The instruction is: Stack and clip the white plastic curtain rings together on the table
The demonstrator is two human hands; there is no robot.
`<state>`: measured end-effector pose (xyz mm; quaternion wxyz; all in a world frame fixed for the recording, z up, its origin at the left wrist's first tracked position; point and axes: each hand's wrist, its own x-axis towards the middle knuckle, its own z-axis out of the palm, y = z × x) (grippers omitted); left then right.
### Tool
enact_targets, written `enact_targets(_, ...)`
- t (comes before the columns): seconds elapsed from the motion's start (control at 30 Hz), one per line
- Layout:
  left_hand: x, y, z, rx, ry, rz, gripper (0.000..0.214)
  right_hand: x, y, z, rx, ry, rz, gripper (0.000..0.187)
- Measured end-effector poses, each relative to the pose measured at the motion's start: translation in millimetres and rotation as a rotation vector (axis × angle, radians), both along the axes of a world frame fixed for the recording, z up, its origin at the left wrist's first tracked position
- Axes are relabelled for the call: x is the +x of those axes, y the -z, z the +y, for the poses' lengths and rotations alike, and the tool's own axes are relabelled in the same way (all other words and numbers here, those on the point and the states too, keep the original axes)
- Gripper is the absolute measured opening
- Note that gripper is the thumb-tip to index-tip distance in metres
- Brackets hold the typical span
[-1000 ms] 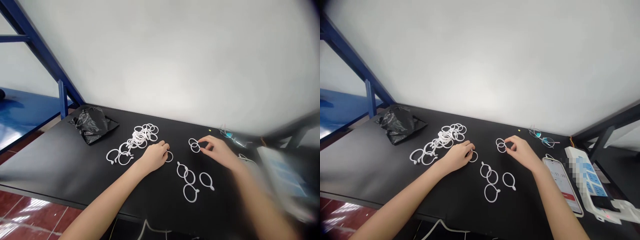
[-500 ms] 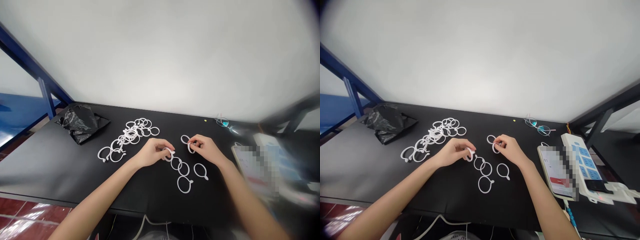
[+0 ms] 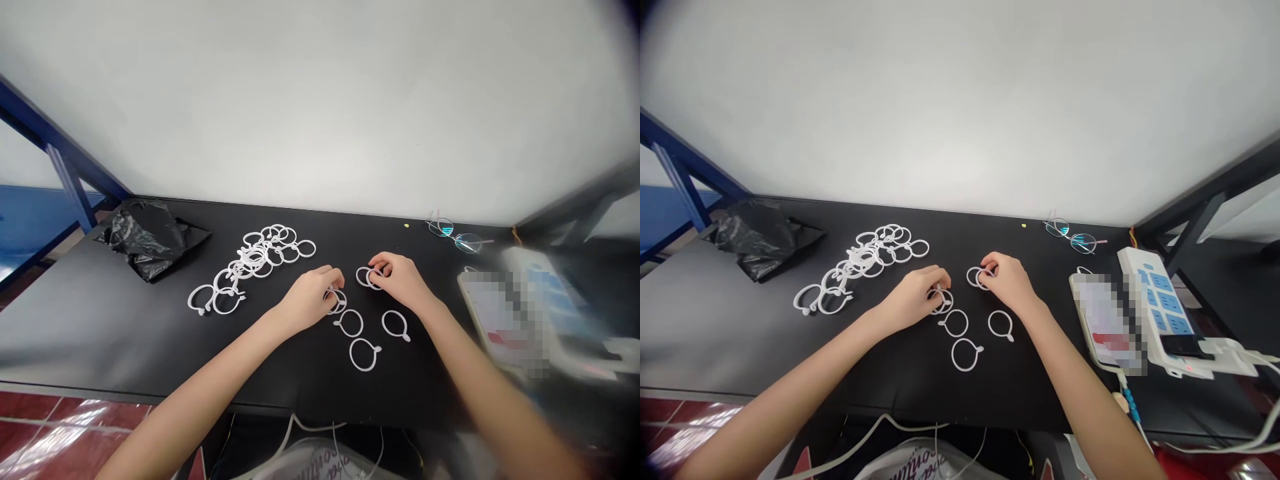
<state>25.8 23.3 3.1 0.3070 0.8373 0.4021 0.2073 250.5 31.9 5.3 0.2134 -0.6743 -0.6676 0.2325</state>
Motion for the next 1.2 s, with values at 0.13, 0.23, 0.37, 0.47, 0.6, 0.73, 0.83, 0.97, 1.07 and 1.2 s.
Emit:
enact_targets(0.13, -9, -7.3, 4, -0.031, 0.04, -0.337, 0.021, 7, -9.5, -4, -0.051, -0.079, 0.011, 0.01)
enact_targets(0.23, -11, -18.1, 2, -0.193, 0.199, -0.465, 0.018, 20, -22.3, -9, -0.16, -0.161, 0.103, 0.015)
enact_targets(0.37, -3, -18.4, -8, -0.264, 0.388, -0.359, 0.022, 36, -44.8, -21, -0.332, -0.295, 0.122, 0.013)
enact_targets(0.47, 5, -7.8, -15, -0.197, 0.404, -0.234, 0.022, 36, -53.9, -28, -0.431, -0.365, 0.03, 0.012)
enact_targets(0.6, 10, 1.4, -19, -0.097, 0.332, -0.136, 0.027, 26, -46.8, -32, -0.471, -0.374, -0.121, 0.017)
enact_targets(0.73, 12, 1.9, -16, -0.011, 0.244, -0.013, 0.039, 19, -37.3, -31, -0.4, -0.376, -0.212, 0.008)
enact_targets(0.83, 9, 2.2, -11, 0.034, 0.172, 0.008, 0.038, 18, -41.8, -33, -0.324, -0.404, -0.165, 0.007)
enact_targets(0.97, -1, -2.0, -5, 0.007, 0.085, -0.233, 0.034, 7, -53.5, -40, -0.458, -0.591, 0.056, 0.015)
enact_targets(1.07, -7, -9.0, -3, 0.014, 0.059, -0.37, 0.03, -11, -50.7, -47, -0.497, -0.699, 0.074, 0.024)
enact_targets(1.2, -8, -14.9, -3, 0.074, 0.033, -0.462, 0.012, -28, -36.3, -51, -0.393, -0.667, -0.092, 0.018)
